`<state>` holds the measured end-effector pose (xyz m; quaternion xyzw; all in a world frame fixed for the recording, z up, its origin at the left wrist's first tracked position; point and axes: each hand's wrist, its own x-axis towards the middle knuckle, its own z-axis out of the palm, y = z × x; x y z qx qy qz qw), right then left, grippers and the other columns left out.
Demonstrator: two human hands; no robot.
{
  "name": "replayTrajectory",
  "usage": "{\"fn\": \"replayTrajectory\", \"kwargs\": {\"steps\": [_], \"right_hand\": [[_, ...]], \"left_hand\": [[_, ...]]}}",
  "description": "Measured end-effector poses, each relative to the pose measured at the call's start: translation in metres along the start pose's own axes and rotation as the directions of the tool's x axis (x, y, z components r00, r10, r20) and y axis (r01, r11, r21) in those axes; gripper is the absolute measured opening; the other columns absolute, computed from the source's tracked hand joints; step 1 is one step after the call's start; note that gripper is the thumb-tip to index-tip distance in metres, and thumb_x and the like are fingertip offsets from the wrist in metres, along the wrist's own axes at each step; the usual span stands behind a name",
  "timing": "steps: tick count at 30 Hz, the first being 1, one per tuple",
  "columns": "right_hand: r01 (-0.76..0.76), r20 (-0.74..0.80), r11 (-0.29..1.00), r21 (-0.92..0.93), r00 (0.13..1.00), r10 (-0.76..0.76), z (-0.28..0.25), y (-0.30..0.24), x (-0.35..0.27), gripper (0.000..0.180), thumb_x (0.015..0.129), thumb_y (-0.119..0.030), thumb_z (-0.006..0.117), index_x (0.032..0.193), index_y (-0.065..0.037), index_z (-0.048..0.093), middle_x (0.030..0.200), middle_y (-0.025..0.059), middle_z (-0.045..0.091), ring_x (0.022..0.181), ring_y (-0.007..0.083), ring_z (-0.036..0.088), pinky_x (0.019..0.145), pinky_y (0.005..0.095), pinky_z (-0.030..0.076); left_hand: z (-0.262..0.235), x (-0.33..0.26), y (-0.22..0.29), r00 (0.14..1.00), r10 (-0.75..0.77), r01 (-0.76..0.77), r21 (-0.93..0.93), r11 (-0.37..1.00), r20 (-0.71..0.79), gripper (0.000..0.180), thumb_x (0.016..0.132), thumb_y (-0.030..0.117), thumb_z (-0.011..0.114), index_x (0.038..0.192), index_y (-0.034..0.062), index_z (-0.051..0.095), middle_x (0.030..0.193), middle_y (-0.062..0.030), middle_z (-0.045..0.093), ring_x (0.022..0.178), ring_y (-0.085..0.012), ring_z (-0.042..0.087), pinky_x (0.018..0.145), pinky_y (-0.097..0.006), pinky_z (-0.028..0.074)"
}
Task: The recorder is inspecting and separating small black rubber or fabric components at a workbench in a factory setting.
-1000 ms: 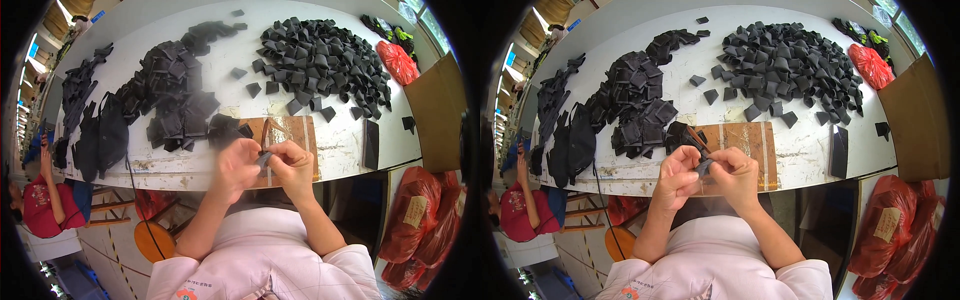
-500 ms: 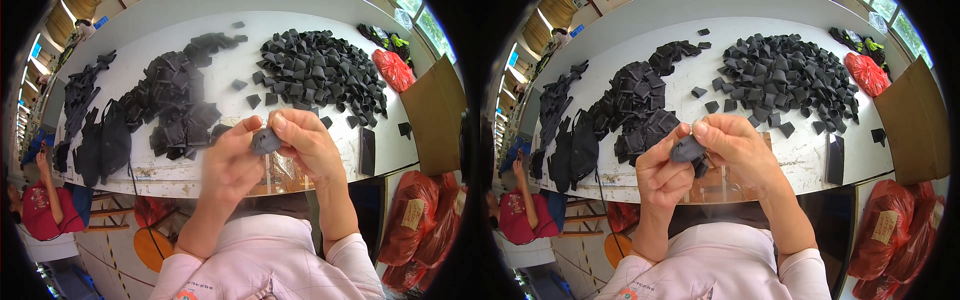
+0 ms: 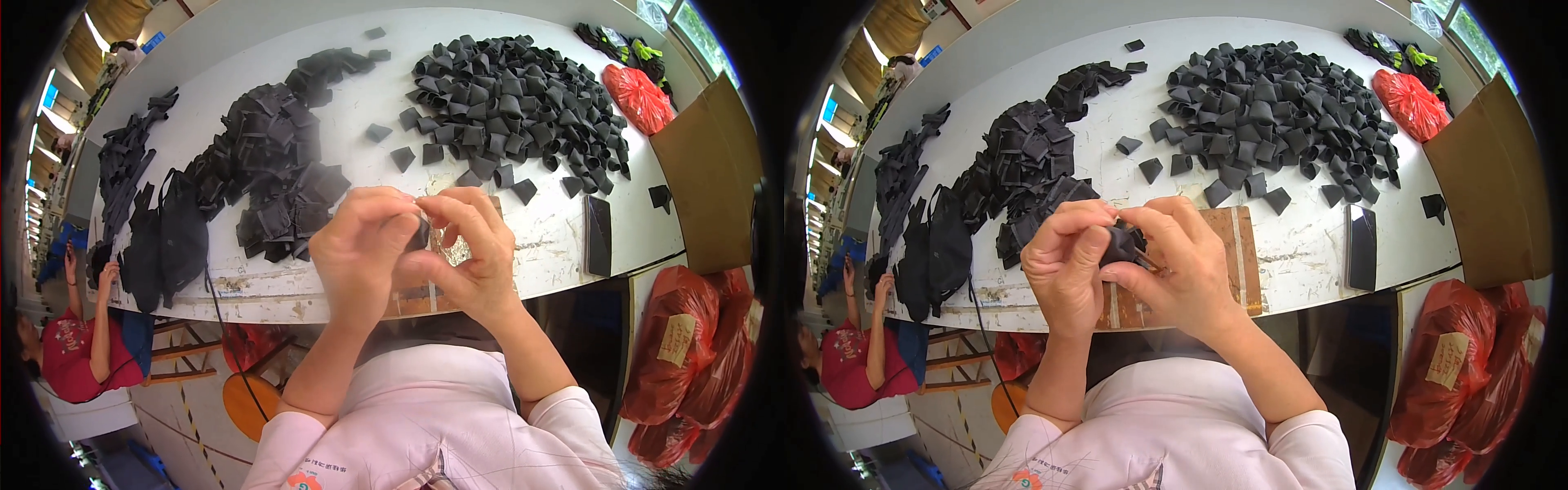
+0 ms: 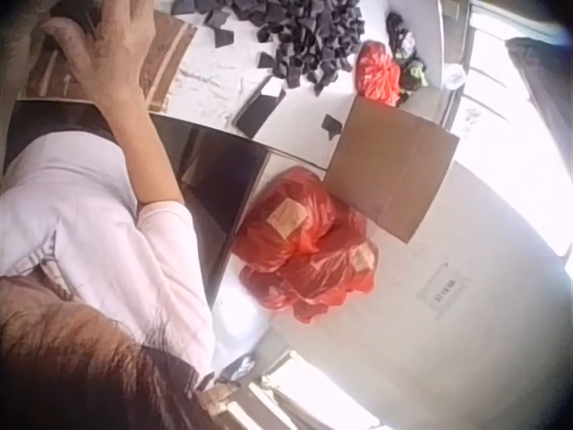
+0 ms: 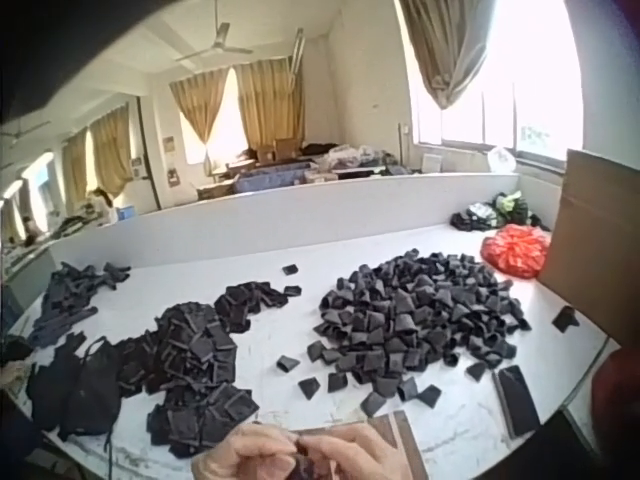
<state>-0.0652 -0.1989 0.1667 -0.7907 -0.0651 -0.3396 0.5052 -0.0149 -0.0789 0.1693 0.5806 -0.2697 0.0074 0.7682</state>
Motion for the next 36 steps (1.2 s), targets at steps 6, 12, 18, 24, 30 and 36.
{"fn": "replayTrajectory", "kwargs": {"steps": [6, 12, 18, 24, 30, 36], "right_hand": [[0.115, -0.047, 0.983, -0.146, 0.991, -0.123, 0.002, -0.008, 0.009, 0.02, 0.063, -0.004, 0.07, 0.081, -0.003, 0.06, 0.068, 0.0074, 0.053, 0.06, 0.021, 0.05, 0.049, 0.0295, 0.041], [0.222, 0.01, 0.956, -0.191, 0.975, -0.224, 0.001, 0.005, 0.001, 0.018, 0.062, -0.001, 0.068, 0.077, 0.0, 0.059, 0.066, 0.0064, 0.052, 0.056, 0.021, 0.047, 0.047, 0.0293, 0.038], [0.236, 0.061, 0.917, -0.323, 0.972, -0.228, -0.002, 0.006, 0.0, 0.013, 0.063, -0.001, 0.067, 0.072, 0.0, 0.057, 0.069, 0.0066, 0.053, 0.056, 0.0215, 0.046, 0.048, 0.0289, 0.038], [-0.39, -0.175, 0.894, 0.222, 0.886, 0.43, -0.036, 0.01, 0.045, 0.033, 0.09, -0.029, 0.048, 0.083, 0.002, 0.06, 0.064, -0.0001, 0.052, 0.052, 0.0052, 0.042, 0.045, 0.019, 0.033], [-0.654, 0.133, 0.716, 0.243, 0.754, 0.644, -0.022, 0.031, -0.035, 0.035, 0.09, -0.03, 0.048, 0.085, 0.002, 0.061, 0.06, -0.0007, 0.052, 0.051, 0.0053, 0.043, 0.044, 0.0189, 0.034], [-0.669, 0.264, 0.74, 0.07, 0.727, 0.633, -0.001, 0.02, -0.061, 0.03, 0.09, -0.022, 0.049, 0.083, 0.004, 0.061, 0.059, 0.0034, 0.055, 0.053, 0.0075, 0.05, 0.047, 0.0231, 0.04]], "left_hand": [[0.006, -0.004, 0.009, 0.941, -0.295, 0.148, -0.584, 0.798, -0.165, 0.012, 0.087, 0.014, 0.052, 0.086, 0.0024, 0.055, 0.085, -0.0055, 0.052, 0.085, -0.0161, 0.048, 0.084, -0.03, 0.038], [-0.001, -0.018, -0.004, 0.966, -0.21, 0.117, -0.467, 0.876, -0.152, 0.012, 0.088, 0.013, 0.052, 0.088, 0.0021, 0.054, 0.088, -0.0068, 0.054, 0.086, -0.0162, 0.049, 0.083, -0.03, 0.039], [-0.008, -0.013, -0.014, 0.982, -0.107, 0.094, -0.085, 0.992, -0.158, 0.009, 0.086, 0.009, 0.054, 0.088, -0.0002, 0.054, 0.084, -0.007, 0.056, 0.079, -0.0122, 0.05, 0.078, -0.025, 0.039], [-0.034, -0.03, -0.064, 0.945, -0.263, 0.323, 0.421, 0.847, -0.196, 0.018, 0.076, 0.01, 0.064, 0.089, 0.0002, 0.057, 0.079, -0.0047, 0.059, 0.068, -0.011, 0.055, 0.064, -0.023, 0.044], [-0.019, -0.038, -0.088, 0.961, -0.271, 0.149, 0.923, 0.355, -0.051, 0.025, 0.073, 0.015, 0.064, 0.086, -0.002, 0.051, 0.084, -0.017, 0.051, 0.076, -0.0334, 0.055, 0.065, -0.037, 0.046], [-0.039, -0.047, -0.094, 0.963, -0.269, 0.078, 0.959, 0.273, -0.002, 0.011, 0.073, 0.006, 0.058, 0.073, -0.0027, 0.052, 0.083, -0.0176, 0.051, 0.079, -0.0351, 0.054, 0.066, -0.039, 0.046]]}}
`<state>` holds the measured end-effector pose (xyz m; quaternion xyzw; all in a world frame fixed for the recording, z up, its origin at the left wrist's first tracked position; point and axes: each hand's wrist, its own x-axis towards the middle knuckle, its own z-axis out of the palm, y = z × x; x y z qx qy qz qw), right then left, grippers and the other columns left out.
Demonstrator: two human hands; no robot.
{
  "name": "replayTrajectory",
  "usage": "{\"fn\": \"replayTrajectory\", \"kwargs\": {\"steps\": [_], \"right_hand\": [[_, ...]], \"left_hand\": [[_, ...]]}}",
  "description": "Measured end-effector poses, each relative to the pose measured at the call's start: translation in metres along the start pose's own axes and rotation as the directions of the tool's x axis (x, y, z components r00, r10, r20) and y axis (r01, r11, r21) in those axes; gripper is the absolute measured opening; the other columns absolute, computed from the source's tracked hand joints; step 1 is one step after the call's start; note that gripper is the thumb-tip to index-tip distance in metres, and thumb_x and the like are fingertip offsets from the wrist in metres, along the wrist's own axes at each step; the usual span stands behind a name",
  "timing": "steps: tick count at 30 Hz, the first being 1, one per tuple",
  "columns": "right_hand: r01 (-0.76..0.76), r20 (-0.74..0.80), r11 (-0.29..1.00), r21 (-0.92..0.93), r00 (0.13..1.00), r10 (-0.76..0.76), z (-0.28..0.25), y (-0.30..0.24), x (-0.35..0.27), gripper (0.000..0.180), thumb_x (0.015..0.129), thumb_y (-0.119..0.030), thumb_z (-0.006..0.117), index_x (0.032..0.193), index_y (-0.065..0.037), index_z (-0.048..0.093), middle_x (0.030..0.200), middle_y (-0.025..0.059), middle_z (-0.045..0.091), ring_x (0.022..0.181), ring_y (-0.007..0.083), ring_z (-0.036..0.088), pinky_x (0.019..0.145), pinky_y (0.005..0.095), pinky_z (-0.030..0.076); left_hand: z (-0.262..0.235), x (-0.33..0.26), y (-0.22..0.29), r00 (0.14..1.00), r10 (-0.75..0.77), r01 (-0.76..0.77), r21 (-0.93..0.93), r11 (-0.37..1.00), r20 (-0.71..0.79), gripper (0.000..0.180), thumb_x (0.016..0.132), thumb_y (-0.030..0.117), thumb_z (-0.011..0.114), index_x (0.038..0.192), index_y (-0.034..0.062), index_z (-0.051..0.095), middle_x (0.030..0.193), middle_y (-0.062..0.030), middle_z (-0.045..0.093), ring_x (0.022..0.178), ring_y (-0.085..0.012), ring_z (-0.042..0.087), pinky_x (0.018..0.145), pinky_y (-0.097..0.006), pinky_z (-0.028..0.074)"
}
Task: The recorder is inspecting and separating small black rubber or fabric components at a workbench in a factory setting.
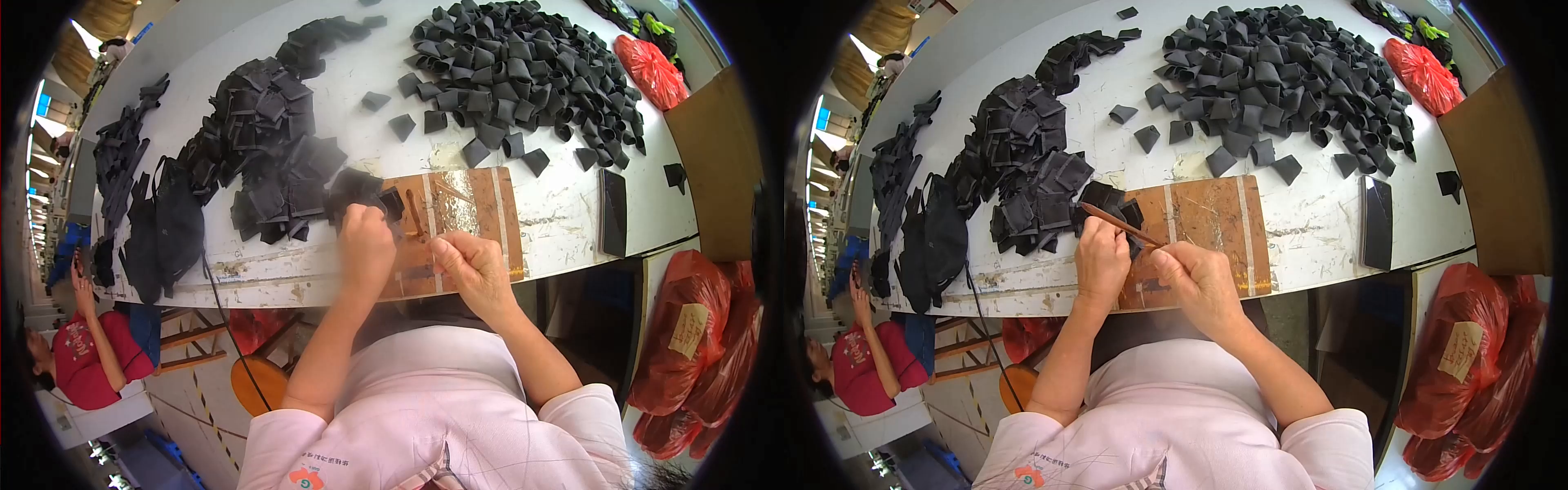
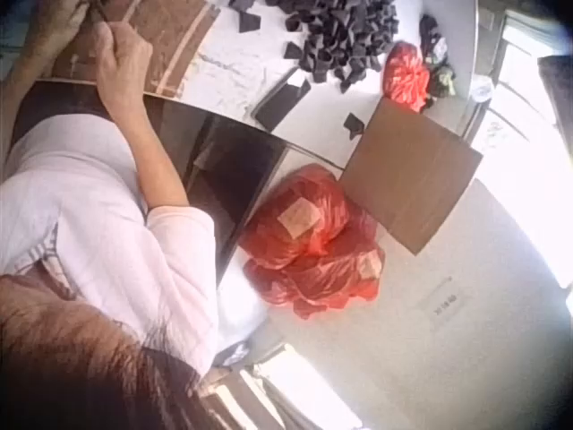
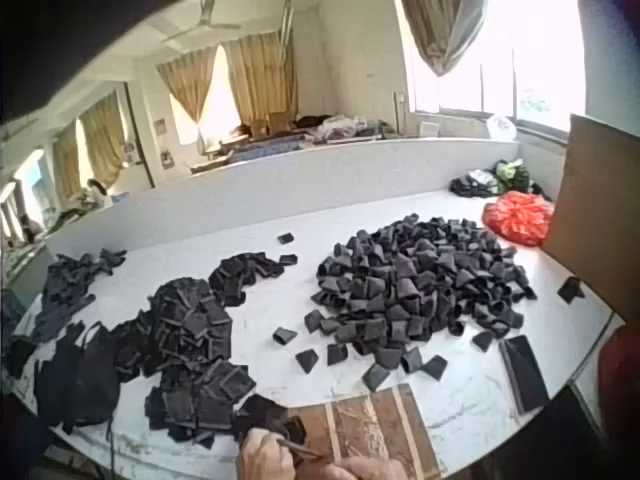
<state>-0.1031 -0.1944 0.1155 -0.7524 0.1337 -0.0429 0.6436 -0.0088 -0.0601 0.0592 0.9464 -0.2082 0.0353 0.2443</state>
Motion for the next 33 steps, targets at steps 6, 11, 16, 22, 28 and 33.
{"fn": "replayTrajectory", "kwargs": {"steps": [6, 11, 16, 22, 28, 33], "right_hand": [[-0.18, 0.146, 0.98, 0.083, 0.975, 0.166, 0.01, 0.007, 0.016, 0.031, 0.087, -0.029, 0.054, 0.085, 0.001, 0.061, 0.069, 0.0054, 0.059, 0.056, 0.0118, 0.054, 0.05, 0.024, 0.043], [-0.513, 0.413, 0.381, 0.77, 0.854, 0.316, 0.027, 0.01, 0.016, 0.013, 0.084, -0.017, 0.057, 0.081, -0.005, 0.056, 0.073, 0.0041, 0.06, 0.06, 0.0116, 0.057, 0.051, 0.0234, 0.046], [-0.384, 0.296, 0.354, 0.853, 0.914, 0.278, 0.03, 0.005, 0.009, 0.01, 0.086, -0.012, 0.054, 0.083, -0.003, 0.054, 0.075, 0.004, 0.059, 0.065, 0.0109, 0.054, 0.056, 0.0255, 0.044], [-0.411, 0.262, 0.488, 0.77, 0.901, 0.346, 0.031, 0.003, 0.01, 0.014, 0.083, -0.015, 0.058, 0.083, -0.002, 0.054, 0.074, 0.006, 0.058, 0.066, 0.0135, 0.055, 0.057, 0.0271, 0.046], [0.393, -0.188, 0.862, -0.32, 0.865, -0.465, 0.024, -0.013, -0.008, 0.026, 0.067, -0.011, 0.07, 0.088, -0.002, 0.057, 0.069, 0.0082, 0.052, 0.062, 0.0213, 0.053, 0.053, 0.0283, 0.045], [0.512, -0.15, 0.792, -0.334, 0.8, -0.581, 0.021, -0.01, -0.008, 0.022, 0.065, -0.006, 0.069, 0.083, -0.002, 0.058, 0.072, 0.0076, 0.051, 0.062, 0.0217, 0.052, 0.051, 0.0306, 0.043]], "left_hand": [[-0.068, -0.003, 0.003, 0.885, 0.465, -0.449, -0.27, 0.852, -0.002, 0.02, 0.064, -0.009, 0.062, 0.081, 0.0025, 0.06, 0.096, -0.0104, 0.05, 0.082, -0.0248, 0.051, 0.065, -0.031, 0.044], [-0.063, -0.031, 0.011, 0.955, 0.093, -0.248, -0.584, 0.773, -0.282, 0.017, 0.075, -0.006, 0.057, 0.091, -0.0009, 0.054, 0.095, -0.0099, 0.053, 0.076, -0.0149, 0.053, 0.067, -0.028, 0.047], [-0.058, -0.048, 0.03, 0.951, -0.267, 0.205, -0.962, 0.179, 0.153, 0.017, 0.076, 0.002, 0.06, 0.091, -0.0026, 0.054, 0.082, -0.0079, 0.058, 0.071, -0.0129, 0.057, 0.062, -0.024, 0.048], [-0.055, -0.046, 0.035, 0.908, -0.307, 0.334, -0.935, 0.119, 0.285, 0.005, 0.079, 0.0, 0.059, 0.082, -0.0029, 0.057, 0.072, -0.0067, 0.061, 0.056, -0.01, 0.057, 0.05, -0.02, 0.047], [-0.061, -0.044, 0.032, 0.927, -0.24, 0.357, -0.878, 0.319, 0.289, 0.007, 0.079, 0.002, 0.062, 0.08, -0.0037, 0.059, 0.068, -0.0058, 0.06, 0.055, -0.0077, 0.054, 0.05, -0.019, 0.046], [-0.071, -0.04, 0.048, 0.966, -0.096, 0.258, -0.915, 0.311, 0.24, 0.009, 0.08, 0.003, 0.061, 0.083, -0.005, 0.06, 0.07, -0.0064, 0.061, 0.056, -0.0091, 0.057, 0.053, -0.02, 0.049]]}}
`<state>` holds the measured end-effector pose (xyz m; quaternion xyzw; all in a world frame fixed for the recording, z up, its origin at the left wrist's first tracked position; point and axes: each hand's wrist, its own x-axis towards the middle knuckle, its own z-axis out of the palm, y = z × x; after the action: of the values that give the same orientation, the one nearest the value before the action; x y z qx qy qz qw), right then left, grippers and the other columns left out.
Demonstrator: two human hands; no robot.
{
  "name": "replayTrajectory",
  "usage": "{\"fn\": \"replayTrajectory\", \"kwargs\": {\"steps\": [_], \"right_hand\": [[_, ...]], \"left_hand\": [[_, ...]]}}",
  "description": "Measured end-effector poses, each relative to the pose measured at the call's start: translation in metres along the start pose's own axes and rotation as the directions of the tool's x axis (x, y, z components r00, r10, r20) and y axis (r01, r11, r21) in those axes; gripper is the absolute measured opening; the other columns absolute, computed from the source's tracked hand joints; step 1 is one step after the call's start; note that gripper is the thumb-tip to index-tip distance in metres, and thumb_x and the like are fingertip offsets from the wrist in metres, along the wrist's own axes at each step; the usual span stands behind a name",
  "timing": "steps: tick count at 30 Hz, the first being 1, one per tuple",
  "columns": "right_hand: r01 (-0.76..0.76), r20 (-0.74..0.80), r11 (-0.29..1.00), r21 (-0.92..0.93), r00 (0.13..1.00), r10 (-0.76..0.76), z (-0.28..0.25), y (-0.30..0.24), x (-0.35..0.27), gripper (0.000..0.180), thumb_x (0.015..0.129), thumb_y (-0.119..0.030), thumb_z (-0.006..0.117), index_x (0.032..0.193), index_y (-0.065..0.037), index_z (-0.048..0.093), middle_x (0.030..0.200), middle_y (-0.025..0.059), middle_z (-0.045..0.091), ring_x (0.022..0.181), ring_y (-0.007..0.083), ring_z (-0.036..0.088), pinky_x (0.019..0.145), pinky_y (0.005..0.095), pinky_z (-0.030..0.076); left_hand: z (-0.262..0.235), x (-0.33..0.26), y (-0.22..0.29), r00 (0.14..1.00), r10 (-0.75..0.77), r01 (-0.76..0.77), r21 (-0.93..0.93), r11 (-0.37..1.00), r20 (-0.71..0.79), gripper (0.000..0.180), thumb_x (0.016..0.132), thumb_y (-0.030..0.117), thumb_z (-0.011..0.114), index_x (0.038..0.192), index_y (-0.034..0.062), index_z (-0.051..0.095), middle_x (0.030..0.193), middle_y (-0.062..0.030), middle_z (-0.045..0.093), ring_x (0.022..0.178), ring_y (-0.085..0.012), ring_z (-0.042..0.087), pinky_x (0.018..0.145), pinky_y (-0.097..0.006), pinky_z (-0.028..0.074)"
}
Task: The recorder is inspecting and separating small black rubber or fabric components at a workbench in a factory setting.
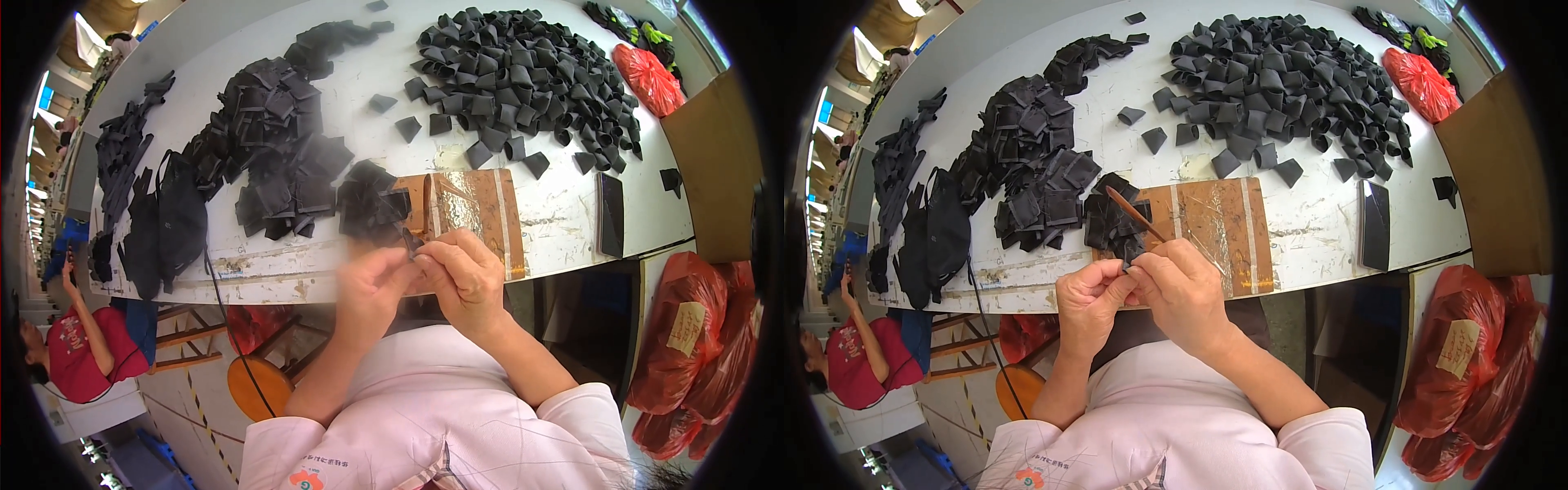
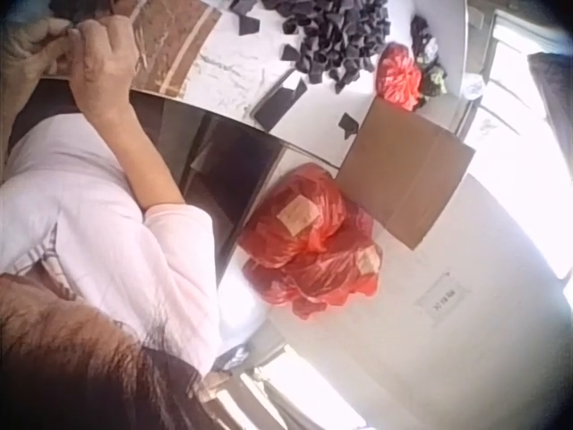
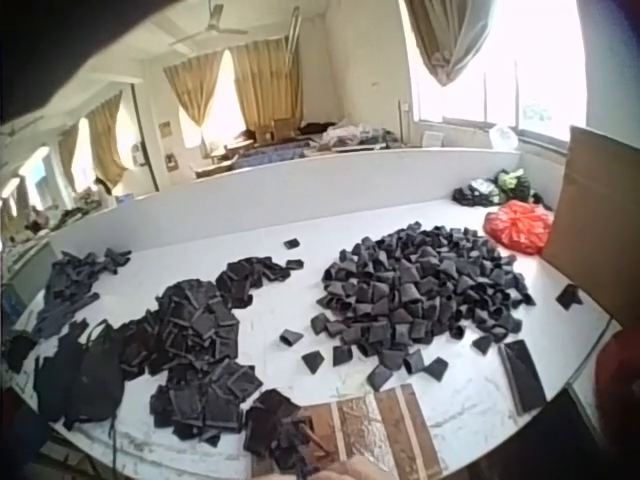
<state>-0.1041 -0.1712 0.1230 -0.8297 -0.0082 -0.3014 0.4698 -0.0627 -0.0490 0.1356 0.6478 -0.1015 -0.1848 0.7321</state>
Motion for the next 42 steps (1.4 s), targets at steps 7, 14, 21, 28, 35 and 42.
{"fn": "replayTrajectory", "kwargs": {"steps": [7, 14, 21, 28, 35, 42], "right_hand": [[-0.258, 0.136, 0.956, 0.142, 0.961, 0.239, -0.009, 0.0, 0.002, 0.01, 0.072, -0.006, 0.064, 0.075, 0.0, 0.057, 0.07, 0.0072, 0.053, 0.059, 0.0215, 0.054, 0.051, 0.0298, 0.044], [0.016, 0.067, 0.999, 0.032, 0.998, -0.018, -0.012, -0.005, 0.007, 0.009, 0.069, -0.004, 0.065, 0.074, -0.001, 0.057, 0.072, 0.0072, 0.055, 0.06, 0.022, 0.054, 0.052, 0.0304, 0.045], [0.078, -0.001, 0.956, -0.283, 0.997, -0.082, 0.004, 0.002, 0.004, 0.013, 0.064, 0.003, 0.064, 0.075, -0.001, 0.058, 0.07, 0.0071, 0.051, 0.055, 0.0215, 0.051, 0.049, 0.0311, 0.044], [-0.672, 0.565, 0.065, 0.738, 0.667, 0.486, -0.019, 0.004, 0.01, 0.007, 0.08, -0.011, 0.061, 0.075, -0.007, 0.061, 0.07, -0.0036, 0.053, 0.062, 0.006, 0.049, 0.056, 0.0204, 0.042], [-0.619, 0.48, 0.48, 0.622, 0.786, 0.391, -0.04, -0.04, 0.066, 0.026, 0.088, -0.027, 0.051, 0.075, -0.005, 0.055, 0.065, -0.004, 0.048, 0.059, 0.0031, 0.042, 0.051, 0.0179, 0.033], [-0.653, 0.6, 0.42, 0.63, 0.753, 0.271, -0.018, 0.013, 0.074, 0.032, 0.088, -0.031, 0.052, 0.069, -0.007, 0.051, 0.059, -0.0057, 0.042, 0.049, 0.0019, 0.033, 0.043, 0.0174, 0.028]], "left_hand": [[-0.008, 0.0, -0.001, 0.988, -0.11, 0.123, -0.119, 0.985, 0.106, 0.009, 0.078, 0.003, 0.063, 0.079, -0.0051, 0.06, 0.07, -0.0081, 0.062, 0.059, -0.0105, 0.058, 0.053, -0.022, 0.051], [-0.004, 0.001, -0.003, 0.994, 0.046, -0.054, 0.07, 0.996, 0.101, 0.01, 0.077, 0.004, 0.064, 0.075, -0.0044, 0.058, 0.063, -0.0051, 0.059, 0.058, -0.0091, 0.057, 0.052, -0.021, 0.05], [0.009, -0.001, -0.017, 0.924, 0.299, -0.185, 0.404, 0.896, -0.239, 0.012, 0.076, -0.003, 0.058, 0.088, -0.0002, 0.057, 0.073, -0.0055, 0.061, 0.055, -0.0095, 0.055, 0.049, -0.02, 0.044], [-0.006, 0.002, 0.006, 0.99, -0.116, 0.133, -0.266, 0.955, 0.077, 0.02, 0.074, -0.006, 0.054, 0.094, -0.0003, 0.051, 0.085, -0.0063, 0.057, 0.057, -0.0036, 0.047, 0.044, -0.015, 0.035], [0.006, 0.03, 0.051, 0.951, -0.135, 0.306, -0.774, 0.554, 0.279, 0.013, 0.08, -0.002, 0.048, 0.092, -0.0006, 0.052, 0.074, -0.0067, 0.058, 0.04, -0.0011, 0.037, 0.037, -0.016, 0.031], [-0.01, 0.05, 0.016, 0.914, -0.08, 0.397, -0.84, 0.37, 0.397, 0.022, 0.086, 0.004, 0.044, 0.105, -0.0067, 0.05, 0.087, -0.0127, 0.06, 0.029, -0.0037, 0.026, 0.028, -0.019, 0.02]]}}
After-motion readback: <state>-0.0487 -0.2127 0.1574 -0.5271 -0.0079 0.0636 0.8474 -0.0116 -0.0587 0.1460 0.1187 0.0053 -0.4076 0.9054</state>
